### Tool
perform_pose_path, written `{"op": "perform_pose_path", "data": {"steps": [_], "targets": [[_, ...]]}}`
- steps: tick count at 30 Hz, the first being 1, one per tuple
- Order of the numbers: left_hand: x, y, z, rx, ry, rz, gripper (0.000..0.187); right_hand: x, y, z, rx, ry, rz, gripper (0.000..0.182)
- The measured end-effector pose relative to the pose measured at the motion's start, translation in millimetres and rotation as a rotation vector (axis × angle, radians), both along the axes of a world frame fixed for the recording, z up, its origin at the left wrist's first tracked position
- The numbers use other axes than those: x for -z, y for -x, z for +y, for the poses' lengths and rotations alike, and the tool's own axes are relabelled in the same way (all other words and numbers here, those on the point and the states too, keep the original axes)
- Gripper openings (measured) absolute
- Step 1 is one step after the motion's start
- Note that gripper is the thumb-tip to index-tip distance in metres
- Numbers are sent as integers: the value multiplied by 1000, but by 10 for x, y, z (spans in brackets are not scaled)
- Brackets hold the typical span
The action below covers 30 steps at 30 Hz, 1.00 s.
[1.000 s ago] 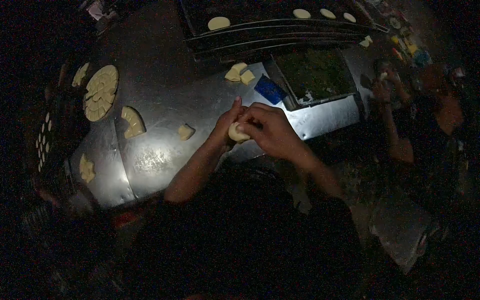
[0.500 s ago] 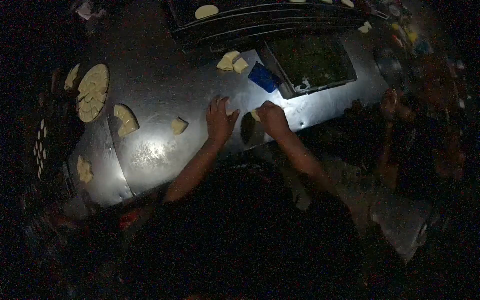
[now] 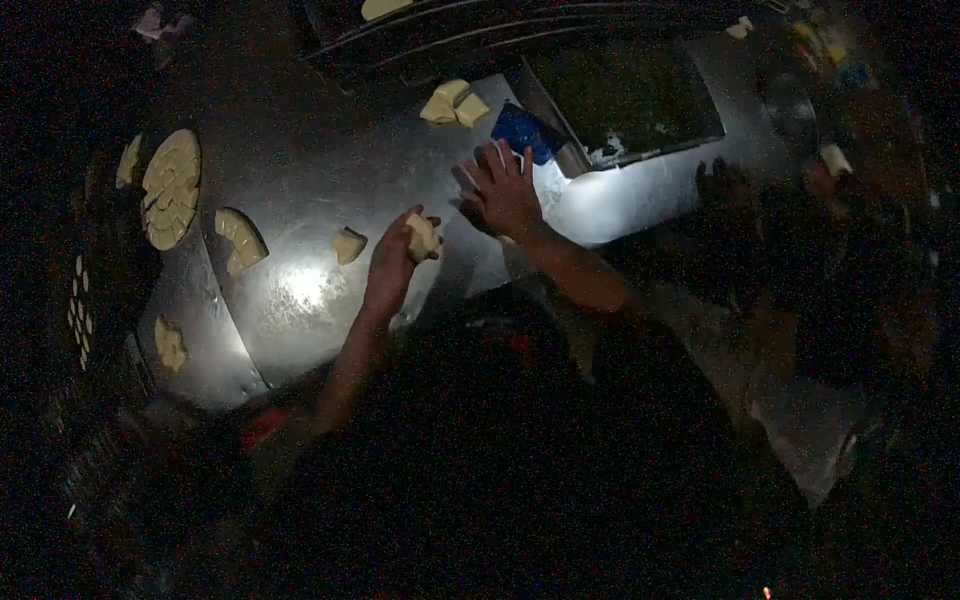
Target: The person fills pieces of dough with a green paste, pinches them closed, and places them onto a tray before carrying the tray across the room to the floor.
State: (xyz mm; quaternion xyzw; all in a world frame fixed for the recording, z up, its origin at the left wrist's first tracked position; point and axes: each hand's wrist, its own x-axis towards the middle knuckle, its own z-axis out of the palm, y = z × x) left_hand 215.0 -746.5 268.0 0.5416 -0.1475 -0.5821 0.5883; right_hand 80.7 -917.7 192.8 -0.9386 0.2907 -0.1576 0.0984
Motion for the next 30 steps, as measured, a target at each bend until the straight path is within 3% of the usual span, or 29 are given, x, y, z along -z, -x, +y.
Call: {"op": "perform_pose_path", "data": {"steps": [2, 4, 5, 7, 8, 9, 11, 12, 14, 16, 19, 22, 23, 25, 26, 28, 30], "targets": [[-116, -28, 2, -17, 109, 116, 47, 37, 38, -31, -1, 28, 120, 53], [-332, -24, 84, -36, 53, -51, 49, 300, 105, -94, -20, -345, -57, 63], [-389, -61, 88, -23, 58, -86, 53, 326, 190, -132, 27, -676, -170, 64], [-435, -150, 110, -55, 80, -57, 54, -38, 422, -156, -182, -463, 200, 64], [-429, -195, 120, -69, 80, -14, 55, -350, 410, -108, -182, -468, 662, 58], [-362, -237, 114, -93, 113, 50, 58, -193, 578, 11, -98, -334, 598, 47], [-404, -281, 31, -109, 168, 66, 59, -391, 565, -1, -62, -414, 536, 39], [-423, -296, -13, -118, 205, 94, 59, -116, 648, -144, -233, -649, 416, 41], [-498, -366, -114, -83, 221, 80, 60, -570, 362, -286, -166, -1101, 458, 38], [-542, -421, -254, -99, 260, 75, 59, -1328, -9, -510, -246, -1099, 279, 32], [-530, -519, -455, -114, 338, 82, 52, -2212, -483, -1012, -225, -569, -69, 29], [-550, -641, -643, -120, 402, 82, 44, -2453, -1035, -1648, -33, -12, -404, 27], [-564, -678, -698, -110, 415, 48, 49, -2369, -1153, -1864, -31, -15, -401, 27], [-600, -732, -747, -100, 423, 16, 55, -2218, -1348, -2111, 112, -298, 442, 30], [-628, -762, -759, -121, 450, 2, 56, -2192, -1339, -2048, 115, -301, 439, 30], [-679, -822, -810, -141, 488, -18, 58, -2207, -1210, -1662, -109, 149, -52, 32], [-752, -785, -823, -265, 510, 24, 63, -2274, -1128, -1030, -157, -309, -374, 35]]}}
